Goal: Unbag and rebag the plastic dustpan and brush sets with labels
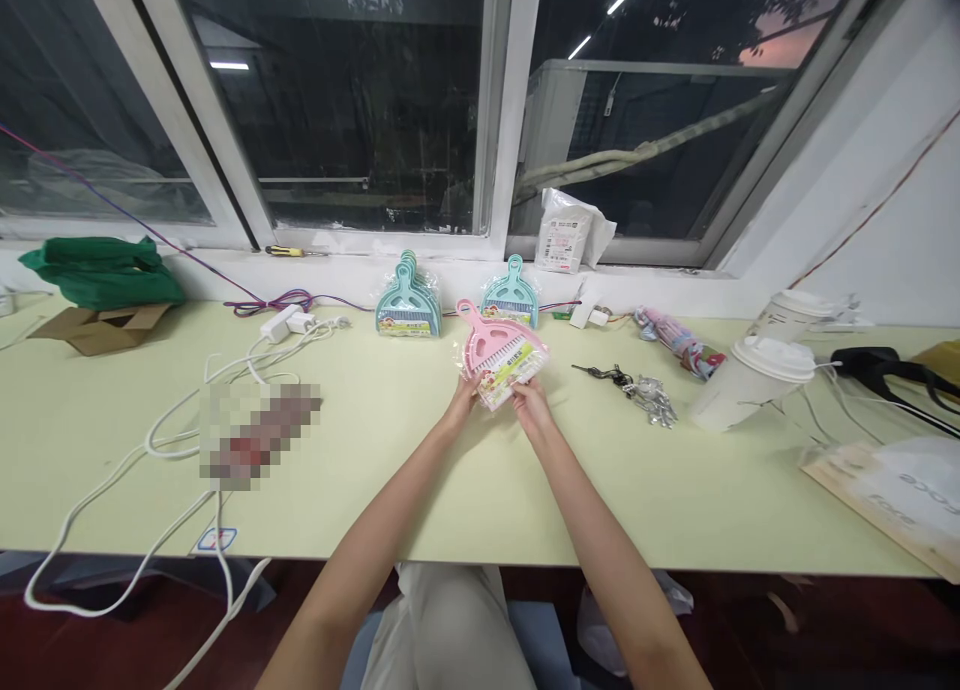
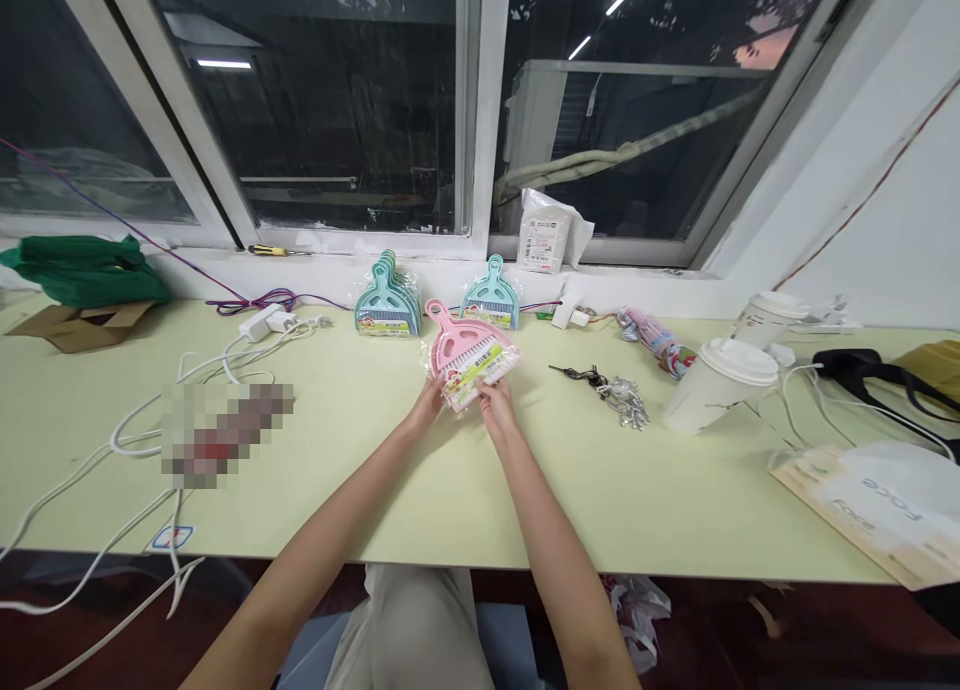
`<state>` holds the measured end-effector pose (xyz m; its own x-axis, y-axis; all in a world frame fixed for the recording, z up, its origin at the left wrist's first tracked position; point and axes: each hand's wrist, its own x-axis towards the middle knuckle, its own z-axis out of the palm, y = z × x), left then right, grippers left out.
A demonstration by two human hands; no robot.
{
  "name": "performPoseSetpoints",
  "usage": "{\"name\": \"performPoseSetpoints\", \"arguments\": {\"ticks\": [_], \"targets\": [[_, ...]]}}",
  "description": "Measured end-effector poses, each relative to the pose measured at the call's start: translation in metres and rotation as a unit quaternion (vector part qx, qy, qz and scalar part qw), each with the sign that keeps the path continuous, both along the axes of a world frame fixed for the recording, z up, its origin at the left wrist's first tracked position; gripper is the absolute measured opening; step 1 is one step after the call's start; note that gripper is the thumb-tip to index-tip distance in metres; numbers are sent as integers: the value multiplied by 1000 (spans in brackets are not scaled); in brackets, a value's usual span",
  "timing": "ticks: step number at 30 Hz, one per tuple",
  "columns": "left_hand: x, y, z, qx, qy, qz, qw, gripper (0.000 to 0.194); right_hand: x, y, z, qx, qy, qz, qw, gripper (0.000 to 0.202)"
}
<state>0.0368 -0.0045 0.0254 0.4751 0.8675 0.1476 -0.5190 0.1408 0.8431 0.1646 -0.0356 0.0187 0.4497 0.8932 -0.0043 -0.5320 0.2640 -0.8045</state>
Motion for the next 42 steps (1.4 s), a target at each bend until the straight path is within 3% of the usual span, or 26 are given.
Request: {"name": "performPoseSetpoints", "arguments": {"ticks": [3,13,17,20,22,25,27,28,34,42], "targets": [[-4,0,4,9,-8,24,1000,62,-7,-1,0,-4,-2,26,1000,36],[2,1,-2,29,39,67,997,55,-16,1,-4,-1,11,-12,1000,36],[-6,10,-3,4,53,67,996,60,2,2,0,-52,-35,71,995,25],[-21,25,-4,-33,81,65,994,61,25,-4,1,-106,-161,124,973,17],[-33,35,-5,-60,95,82,990,58,37,-13,2,-103,-294,73,947,17],[-46,45,-7,-97,97,97,986,56,43,-25,5,-20,-486,-32,873,39],[-52,48,-8,-119,102,93,983,56,41,-28,8,33,-551,-36,833,53],[-53,48,-9,-127,107,90,982,56,39,-28,9,51,-558,-29,828,55],[-54,44,-13,-119,141,33,982,45,41,-14,5,66,-446,-46,892,14],[-48,33,-8,-69,176,-31,981,40,43,-7,-12,-3,-484,-129,866,6]]}}
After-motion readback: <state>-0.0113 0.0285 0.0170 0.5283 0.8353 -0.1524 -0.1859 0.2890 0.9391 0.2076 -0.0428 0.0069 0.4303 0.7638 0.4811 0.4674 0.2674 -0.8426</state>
